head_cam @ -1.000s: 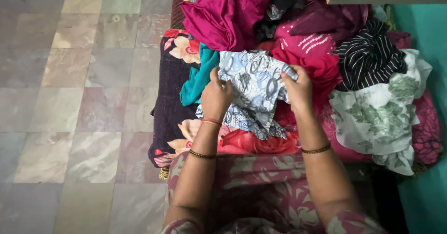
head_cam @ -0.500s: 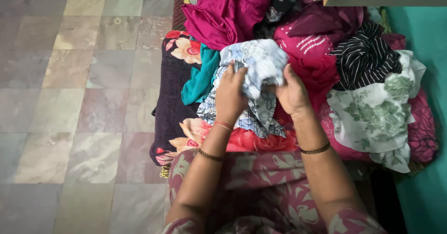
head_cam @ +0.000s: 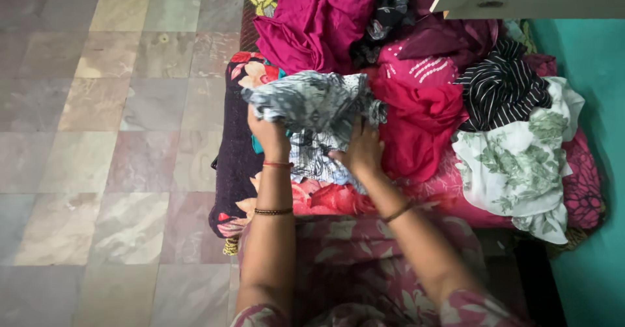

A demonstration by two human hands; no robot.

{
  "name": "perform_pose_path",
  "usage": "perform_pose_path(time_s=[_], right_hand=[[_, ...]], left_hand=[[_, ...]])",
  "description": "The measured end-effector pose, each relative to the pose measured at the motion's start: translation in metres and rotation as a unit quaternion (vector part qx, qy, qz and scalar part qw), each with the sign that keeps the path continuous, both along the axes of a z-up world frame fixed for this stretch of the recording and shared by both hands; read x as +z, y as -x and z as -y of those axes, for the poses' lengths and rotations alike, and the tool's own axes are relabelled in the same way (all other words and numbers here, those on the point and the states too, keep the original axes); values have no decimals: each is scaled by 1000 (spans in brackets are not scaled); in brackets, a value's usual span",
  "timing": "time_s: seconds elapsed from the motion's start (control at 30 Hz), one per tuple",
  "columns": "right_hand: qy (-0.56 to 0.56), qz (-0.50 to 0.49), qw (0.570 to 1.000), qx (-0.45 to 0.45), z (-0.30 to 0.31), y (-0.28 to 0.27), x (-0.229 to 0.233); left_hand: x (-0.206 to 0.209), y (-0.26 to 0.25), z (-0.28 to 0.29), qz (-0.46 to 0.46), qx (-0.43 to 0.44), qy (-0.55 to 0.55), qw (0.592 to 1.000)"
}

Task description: The person folds several garments one by one from a pile on the floor, including a patterned top, a yellow polka-dot top, a striped top, and a white floral top. Each item is smoothed, folded into a compact rectangle, and placed into an open drawer.

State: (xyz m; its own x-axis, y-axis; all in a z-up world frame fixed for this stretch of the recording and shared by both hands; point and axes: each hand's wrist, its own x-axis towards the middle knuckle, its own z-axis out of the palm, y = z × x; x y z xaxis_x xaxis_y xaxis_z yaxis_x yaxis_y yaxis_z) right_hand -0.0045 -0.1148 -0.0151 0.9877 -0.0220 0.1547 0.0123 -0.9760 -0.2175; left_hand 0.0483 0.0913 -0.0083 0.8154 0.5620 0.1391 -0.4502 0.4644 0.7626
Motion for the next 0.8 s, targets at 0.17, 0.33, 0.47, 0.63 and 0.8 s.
perform_pose_path(time_s=[0.17, 0.33, 0.47, 0.63, 0.8], right_hand=[[-65, 38, 997, -9, 19, -12, -5], [-99, 105, 988, -49, 84, -33, 32], [-96, 178, 976, -86, 155, -51, 81], [-46, 306, 945, -111, 256, -61, 145], [-85, 245, 955, -145, 281, -73, 150]], left_hand=[[0, -5, -25, -85, 6, 90, 992], [15, -1, -29, -54, -16, 144, 988], [22, 0, -29, -32, -44, 192, 980], [13, -4, -32, -40, -87, 240, 966], [8, -8, -36, -90, -72, 236, 965]])
